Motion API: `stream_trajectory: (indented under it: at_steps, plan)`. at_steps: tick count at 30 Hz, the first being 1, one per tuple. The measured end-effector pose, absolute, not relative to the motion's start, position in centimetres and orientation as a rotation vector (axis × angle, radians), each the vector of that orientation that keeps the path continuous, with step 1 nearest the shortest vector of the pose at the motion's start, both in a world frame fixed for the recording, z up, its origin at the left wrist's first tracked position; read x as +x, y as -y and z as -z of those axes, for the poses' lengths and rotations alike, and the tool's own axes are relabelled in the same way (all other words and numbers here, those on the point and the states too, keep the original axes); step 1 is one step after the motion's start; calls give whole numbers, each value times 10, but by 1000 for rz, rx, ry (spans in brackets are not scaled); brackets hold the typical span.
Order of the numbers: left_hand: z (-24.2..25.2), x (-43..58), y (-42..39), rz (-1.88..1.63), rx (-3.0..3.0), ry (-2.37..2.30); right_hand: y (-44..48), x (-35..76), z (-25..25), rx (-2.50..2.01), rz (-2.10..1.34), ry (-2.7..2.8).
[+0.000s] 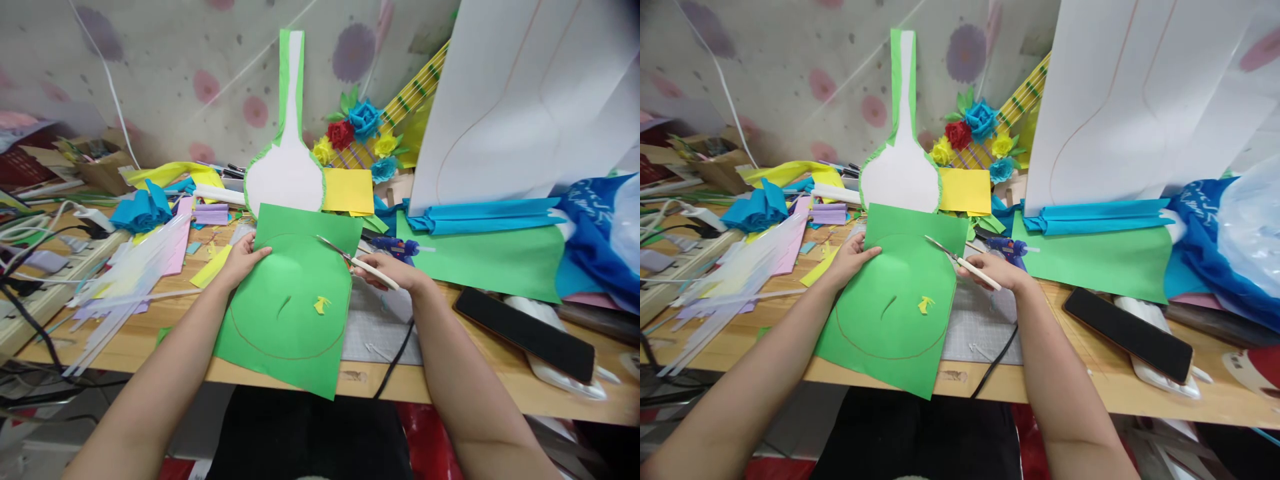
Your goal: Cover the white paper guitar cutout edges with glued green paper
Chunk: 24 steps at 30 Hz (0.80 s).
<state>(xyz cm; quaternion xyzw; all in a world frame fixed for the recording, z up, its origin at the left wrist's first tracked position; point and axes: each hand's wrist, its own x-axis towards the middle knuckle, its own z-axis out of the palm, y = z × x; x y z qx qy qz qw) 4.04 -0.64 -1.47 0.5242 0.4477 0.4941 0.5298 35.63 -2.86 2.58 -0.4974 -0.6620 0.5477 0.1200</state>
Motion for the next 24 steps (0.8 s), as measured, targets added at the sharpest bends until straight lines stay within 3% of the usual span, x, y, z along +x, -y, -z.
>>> stream_trajectory:
  at_steps: [24]
  plan:
    - [11, 30, 0, -1071, 1271, -1091, 22, 363, -11, -1328, -1592, 2140]
